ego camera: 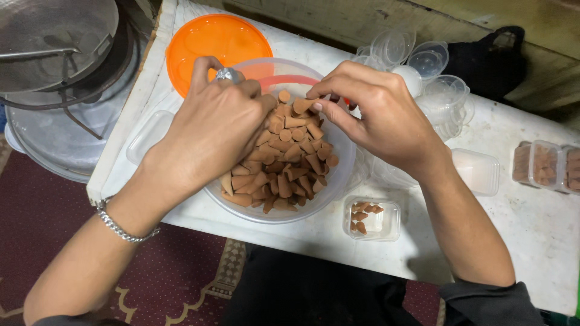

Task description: The person picks small brown cone-shaped items from a large transparent container and places them one by one into small clear plastic containers on the table. The person arranges the cones neatly inside each container and stacks filled containers to the side.

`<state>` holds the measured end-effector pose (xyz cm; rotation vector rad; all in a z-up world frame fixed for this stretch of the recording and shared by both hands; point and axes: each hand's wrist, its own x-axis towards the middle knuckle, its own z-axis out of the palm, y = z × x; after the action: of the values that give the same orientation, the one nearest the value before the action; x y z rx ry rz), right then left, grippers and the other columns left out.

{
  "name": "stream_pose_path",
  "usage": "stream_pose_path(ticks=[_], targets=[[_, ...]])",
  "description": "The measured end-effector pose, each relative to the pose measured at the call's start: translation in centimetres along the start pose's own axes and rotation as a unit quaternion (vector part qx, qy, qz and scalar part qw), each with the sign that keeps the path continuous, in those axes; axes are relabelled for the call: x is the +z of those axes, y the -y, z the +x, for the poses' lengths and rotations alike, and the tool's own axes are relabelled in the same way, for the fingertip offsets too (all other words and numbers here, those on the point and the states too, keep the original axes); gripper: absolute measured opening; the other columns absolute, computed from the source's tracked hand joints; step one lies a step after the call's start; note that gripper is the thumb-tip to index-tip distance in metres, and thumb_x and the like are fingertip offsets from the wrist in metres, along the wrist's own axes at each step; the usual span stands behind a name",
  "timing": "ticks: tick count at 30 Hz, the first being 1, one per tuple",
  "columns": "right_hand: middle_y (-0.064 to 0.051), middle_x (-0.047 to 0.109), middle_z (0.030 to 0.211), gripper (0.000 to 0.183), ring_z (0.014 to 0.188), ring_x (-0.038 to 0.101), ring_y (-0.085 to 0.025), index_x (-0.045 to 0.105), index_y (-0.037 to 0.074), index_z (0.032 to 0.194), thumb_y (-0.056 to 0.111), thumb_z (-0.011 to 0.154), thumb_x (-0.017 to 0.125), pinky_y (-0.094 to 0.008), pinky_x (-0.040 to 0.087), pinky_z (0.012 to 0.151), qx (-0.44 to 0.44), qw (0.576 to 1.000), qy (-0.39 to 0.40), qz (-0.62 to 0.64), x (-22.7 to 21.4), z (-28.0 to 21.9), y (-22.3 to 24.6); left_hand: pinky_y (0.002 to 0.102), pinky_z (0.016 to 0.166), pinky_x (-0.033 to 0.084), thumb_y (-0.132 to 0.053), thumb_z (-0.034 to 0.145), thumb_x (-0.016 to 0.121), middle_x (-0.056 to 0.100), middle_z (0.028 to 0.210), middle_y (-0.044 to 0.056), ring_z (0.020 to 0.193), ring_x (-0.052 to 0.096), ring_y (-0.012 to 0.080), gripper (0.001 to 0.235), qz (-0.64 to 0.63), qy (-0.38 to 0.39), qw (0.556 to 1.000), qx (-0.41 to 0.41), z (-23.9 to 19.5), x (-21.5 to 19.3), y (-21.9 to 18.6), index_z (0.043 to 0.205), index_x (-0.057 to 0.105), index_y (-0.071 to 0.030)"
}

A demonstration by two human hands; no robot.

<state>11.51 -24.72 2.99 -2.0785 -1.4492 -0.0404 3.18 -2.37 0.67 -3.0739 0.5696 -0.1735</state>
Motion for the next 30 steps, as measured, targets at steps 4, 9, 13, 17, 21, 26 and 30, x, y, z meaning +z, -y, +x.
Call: stream_pose_path(ticks=[4,9,13,17,21,26,30], targets=[[-0.014,0.065,0.097,0.009,0.085,0.065,-0.024,0.069,-0.005,0.107,0.001,0.102,0.065,-0.033,0.052,0.077,-0.002,1.000,-0.022,0.013,-0.5,-0.7,0.1,0.045,0.085,0.035,0.002,0.080,0.062,0.059,0.063,0.003,0.056,0.056,0.0282,0.020,0.103,0.001,0.995,-0.003,2.0,2.3,0.0,0.066,0.059,-0.011],[-0.013,0.064,0.096,0.008,0.084,0.063,-0.022,0.069,-0.005,0.106,0.000,0.101,0.066,-0.032,0.052,0.080,0.001,0.999,-0.030,0.028,-0.7,-1.8,0.1,0.051,0.106,0.024,-0.007,0.096,0.060,0.059,0.060,-0.002,0.067,0.059,0.0228,0.029,0.180,0.152,0.972,-0.001,3.9,3.2,-0.9,0.070,0.068,-0.017],[-0.012,0.066,0.097,0.011,0.090,0.065,-0.024,0.070,-0.003,0.109,0.002,0.101,0.064,-0.034,0.052,0.082,0.003,0.999,-0.021,0.025,-0.8,-2.7,-0.2,0.055,0.104,0.025,-0.009,0.092,0.059,0.061,0.068,0.002,0.077,0.060,0.0261,0.028,0.182,0.136,0.974,0.010,3.9,4.5,-0.5,0.068,0.071,-0.018],[-0.012,0.068,0.100,0.012,0.090,0.067,-0.022,0.070,-0.002,0.109,0.003,0.101,0.064,-0.032,0.054,0.083,0.008,0.999,-0.018,0.029,-0.7,-3.1,-0.4,0.056,0.103,0.023,-0.004,0.091,0.056,0.060,0.073,0.002,0.083,0.059,0.0263,0.027,0.130,0.150,0.980,-0.003,3.6,3.8,-0.1,0.071,0.070,-0.016],[-0.013,0.068,0.102,0.011,0.092,0.067,-0.023,0.069,-0.003,0.107,0.005,0.101,0.064,-0.032,0.054,0.084,0.011,0.999,-0.022,0.026,-0.7,-3.6,-0.7,0.055,0.100,0.023,0.003,0.081,0.052,0.061,0.077,0.007,0.087,0.059,0.0310,0.021,0.079,0.107,0.991,-0.004,3.4,4.5,0.6,0.079,0.069,-0.010],[-0.013,0.068,0.100,0.011,0.091,0.066,-0.024,0.069,-0.004,0.108,0.003,0.100,0.065,-0.033,0.054,0.083,0.001,0.999,-0.035,0.028,-0.8,-3.9,-0.6,0.055,0.100,0.023,0.005,0.084,0.049,0.059,0.077,0.008,0.075,0.063,0.0317,0.020,0.065,0.103,0.993,0.004,3.4,4.6,0.8,0.082,0.065,-0.007],[-0.013,0.068,0.100,0.010,0.092,0.067,-0.024,0.069,-0.004,0.105,0.003,0.100,0.065,-0.033,0.054,0.084,-0.007,0.999,-0.047,0.026,-1.0,-4.3,-0.4,0.055,0.100,0.025,0.002,0.089,0.046,0.060,0.078,0.007,0.071,0.063,0.0309,0.022,0.051,0.105,0.993,0.004,3.2,3.4,0.6,0.083,0.065,-0.008]])
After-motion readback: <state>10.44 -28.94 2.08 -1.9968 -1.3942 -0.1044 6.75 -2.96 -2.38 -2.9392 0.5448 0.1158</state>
